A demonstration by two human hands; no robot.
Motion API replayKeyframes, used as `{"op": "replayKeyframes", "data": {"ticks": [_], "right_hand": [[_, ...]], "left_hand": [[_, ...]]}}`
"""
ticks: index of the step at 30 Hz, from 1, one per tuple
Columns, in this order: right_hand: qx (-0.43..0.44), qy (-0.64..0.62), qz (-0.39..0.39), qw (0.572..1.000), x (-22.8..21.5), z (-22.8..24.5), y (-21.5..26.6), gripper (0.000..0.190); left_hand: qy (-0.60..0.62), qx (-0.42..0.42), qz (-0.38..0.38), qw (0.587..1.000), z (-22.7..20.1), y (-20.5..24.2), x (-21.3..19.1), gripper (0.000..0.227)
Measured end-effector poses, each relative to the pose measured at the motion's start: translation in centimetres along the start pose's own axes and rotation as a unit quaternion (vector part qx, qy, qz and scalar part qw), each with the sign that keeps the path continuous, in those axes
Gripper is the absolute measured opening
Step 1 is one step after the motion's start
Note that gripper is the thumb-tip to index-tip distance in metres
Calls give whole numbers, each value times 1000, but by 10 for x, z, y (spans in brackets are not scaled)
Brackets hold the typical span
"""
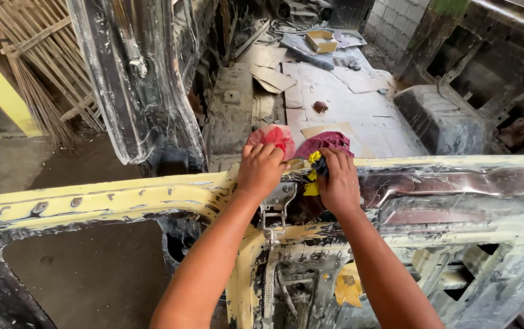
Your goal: The person sands the top edge of a yellow car door frame using a yellow sanding sponge. They hold the frame with one hand and sand with the other, moving along the length of the frame.
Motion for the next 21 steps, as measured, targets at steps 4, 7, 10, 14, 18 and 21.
{"op": "replayKeyframes", "data": {"ticks": [4, 7, 10, 14, 18, 21], "right_hand": [[-21, -15, 2, 1000, 1, 4, 0, 67], [5, -9, 1, 1000, 4, -2, 2, 67], [-12, 2, -7, 1000, 3, 1, 4, 66], [-10, -6, -10, 1000, 3, -3, 4, 67], [0, 2, -2, 1000, 5, -5, 6, 65], [-7, -5, -14, 1000, 2, 1, 4, 65]], "left_hand": [[-40, 19, 18, 999, 18, 7, -20, 26], [-72, 14, 37, 997, 48, 23, -25, 30], [-50, -21, 25, 998, 55, 29, -36, 29], [-33, -8, -3, 999, 38, 22, -29, 27], [-69, 12, 54, 996, 47, 21, -14, 25], [-51, -5, 24, 998, 61, 29, -48, 29]]}}
Point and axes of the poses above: each hand's wrist, its own y-axis away from the middle knuckle, its own x-axis out of the palm, z = x × y, the point moved 10 cm from there along -y, towards the middle knuckle, and after that the axes turned 9 degrees about -y, right-handed, at the moved point
